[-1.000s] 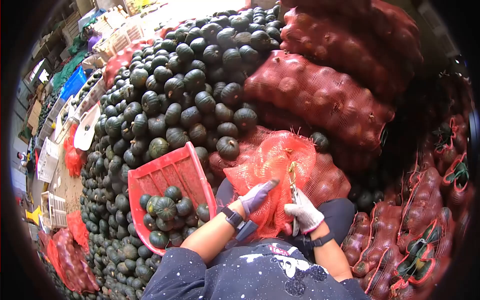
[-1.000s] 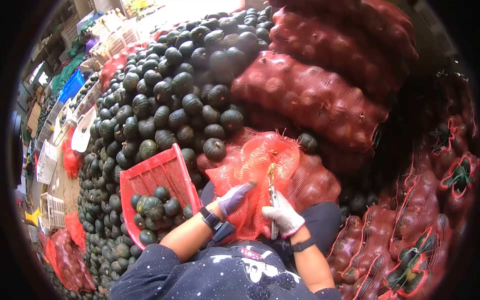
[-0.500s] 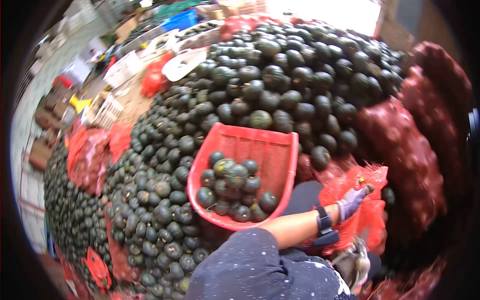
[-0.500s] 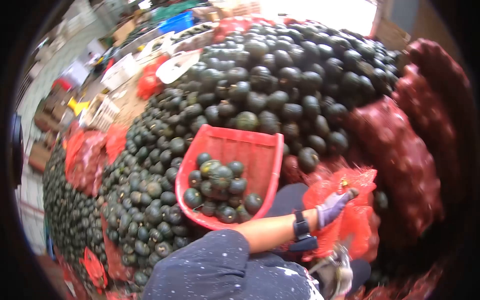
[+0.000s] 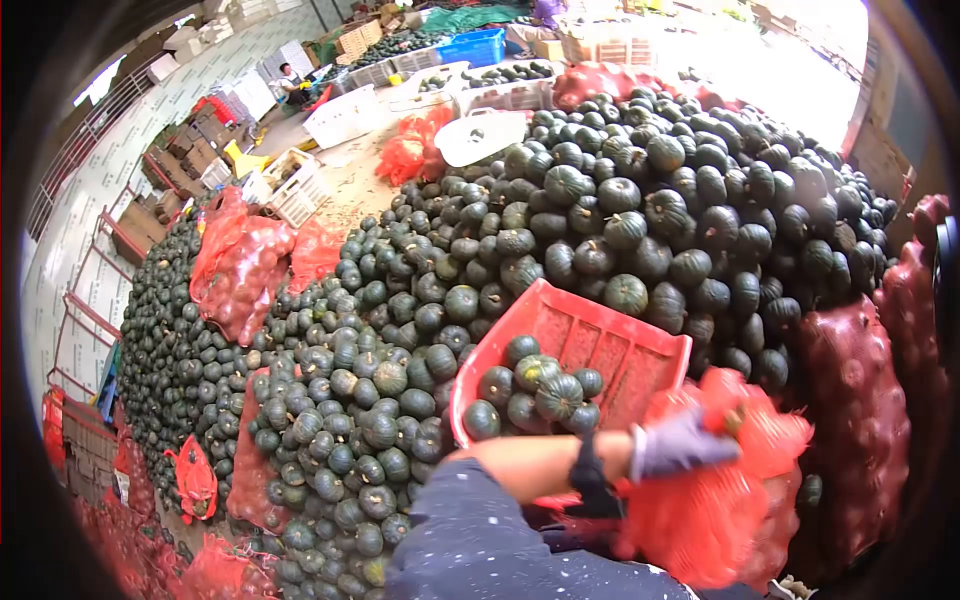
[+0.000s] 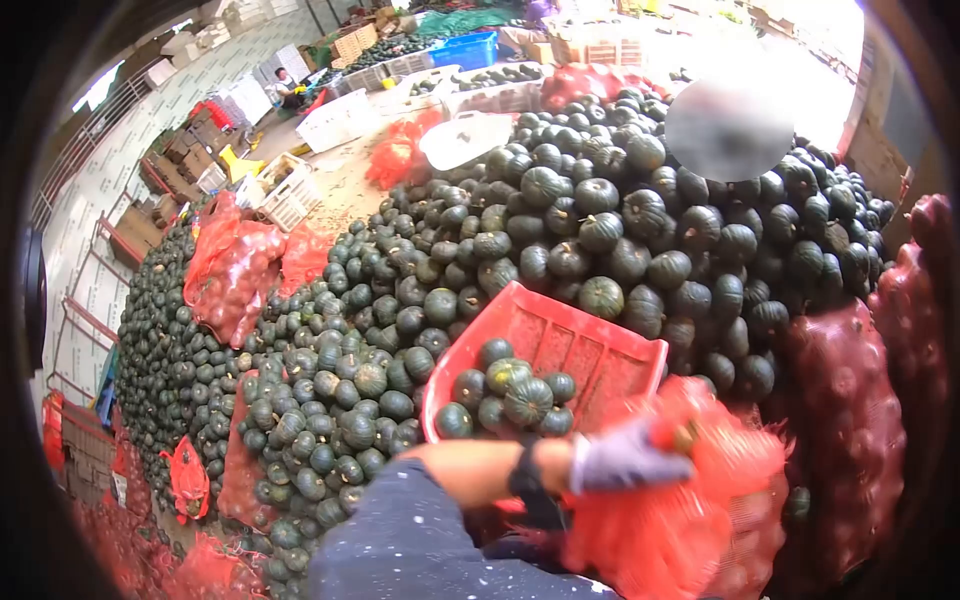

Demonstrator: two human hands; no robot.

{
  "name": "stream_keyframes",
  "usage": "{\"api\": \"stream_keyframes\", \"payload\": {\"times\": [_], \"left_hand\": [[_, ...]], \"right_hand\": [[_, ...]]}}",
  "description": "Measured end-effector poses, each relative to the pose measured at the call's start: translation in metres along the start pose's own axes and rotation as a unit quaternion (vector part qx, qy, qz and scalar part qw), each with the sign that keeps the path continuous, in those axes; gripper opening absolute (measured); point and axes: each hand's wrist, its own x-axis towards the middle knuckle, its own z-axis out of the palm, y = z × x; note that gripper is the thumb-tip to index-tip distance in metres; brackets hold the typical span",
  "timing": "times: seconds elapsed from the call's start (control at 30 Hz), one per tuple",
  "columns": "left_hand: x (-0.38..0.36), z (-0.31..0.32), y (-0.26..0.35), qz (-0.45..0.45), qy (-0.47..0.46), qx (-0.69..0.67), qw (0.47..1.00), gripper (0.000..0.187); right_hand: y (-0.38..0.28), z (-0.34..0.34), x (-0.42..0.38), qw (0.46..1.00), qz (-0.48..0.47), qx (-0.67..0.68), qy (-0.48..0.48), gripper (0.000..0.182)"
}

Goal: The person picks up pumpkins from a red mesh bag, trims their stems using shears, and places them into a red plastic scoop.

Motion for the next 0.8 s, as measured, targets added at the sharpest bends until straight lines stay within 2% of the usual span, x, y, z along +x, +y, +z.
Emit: {"api": "stream_keyframes", "payload": {"times": [0.03,0.07,0.1,0.13,0.17,0.2,0.23,0.3,0.33,0.4,0.43,0.5,0.57,0.6,0.63,0.67,0.7,0.73,0.77,0.8], "left_hand": [[-0.012,-0.038,0.028,-0.044,0.065,0.024,0.997,0.034],[-0.021,-0.083,0.049,-0.018,0.115,0.081,0.990,0.041],[-0.034,-0.116,0.088,0.077,0.160,0.137,0.975,0.046],[-0.047,-0.177,0.120,0.082,0.216,0.336,0.913,0.046],[-0.075,-0.234,0.163,-0.045,0.344,0.542,0.766,0.034],[-0.103,-0.233,0.233,-0.085,0.399,0.687,0.601,0.029],[-0.134,-0.286,0.278,-0.081,0.440,0.727,0.521,0.032],[-0.210,-0.378,0.352,-0.084,0.516,0.735,0.431,0.038],[-0.250,-0.418,0.377,-0.096,0.560,0.716,0.406,0.041],[-0.312,-0.467,0.386,-0.106,0.650,0.626,0.416,0.048],[-0.334,-0.488,0.375,-0.096,0.684,0.569,0.447,0.051],[-0.363,-0.527,0.336,-0.048,0.713,0.440,0.544,0.057],[-0.373,-0.569,0.268,0.008,0.681,0.300,0.667,0.063],[-0.372,-0.589,0.228,0.025,0.655,0.250,0.712,0.066],[-0.323,-0.520,0.186,-0.013,0.631,0.236,0.739,0.049],[-0.256,-0.422,0.145,-0.052,0.603,0.223,0.764,0.033],[-0.207,-0.355,0.104,-0.033,0.582,0.268,0.767,0.028],[-0.179,-0.333,0.062,-0.013,0.525,0.244,0.815,0.031],[-0.152,-0.313,0.020,0.003,0.459,0.215,0.862,0.035],[-0.118,-0.280,-0.011,-0.024,0.433,0.317,0.844,0.042]], "right_hand": [[-0.001,-0.001,0.003,0.999,-0.003,0.034,0.003,0.055],[-0.001,-0.002,0.007,0.997,-0.007,0.071,0.006,0.054],[-0.002,-0.007,0.008,0.994,-0.014,0.107,0.011,0.054],[-0.003,-0.013,0.009,0.989,-0.022,0.147,0.011,0.054],[-0.004,-0.022,0.008,0.982,-0.028,0.187,0.010,0.054],[-0.005,-0.035,0.007,0.973,-0.038,0.228,0.010,0.053],[-0.009,-0.050,-0.003,0.962,-0.049,0.267,0.018,0.053],[-0.017,-0.078,-0.019,0.936,-0.075,0.343,0.017,0.053],[-0.019,-0.088,-0.023,0.923,-0.081,0.376,0.003,0.052],[-0.017,-0.104,-0.030,0.904,-0.085,0.418,-0.012,0.052],[-0.008,-0.108,-0.031,0.901,-0.075,0.428,-0.006,0.052],[0.014,-0.119,-0.033,0.900,-0.002,0.435,0.042,0.054],[0.011,-0.093,-0.045,0.903,-0.007,0.430,0.004,0.053],[0.019,-0.097,-0.044,0.908,-0.001,0.418,-0.032,0.053],[0.024,-0.100,-0.048,0.918,0.017,0.397,0.014,0.053],[0.033,-0.110,-0.047,0.937,0.019,0.347,0.030,0.055],[0.037,-0.121,-0.046,0.953,0.020,0.297,0.051,0.058],[0.025,-0.113,-0.051,0.956,0.012,0.281,0.083,0.060],[0.019,-0.128,-0.044,0.982,-0.006,0.186,0.027,0.062],[0.018,-0.145,-0.037,0.998,0.005,-0.001,0.063,0.066]]}}
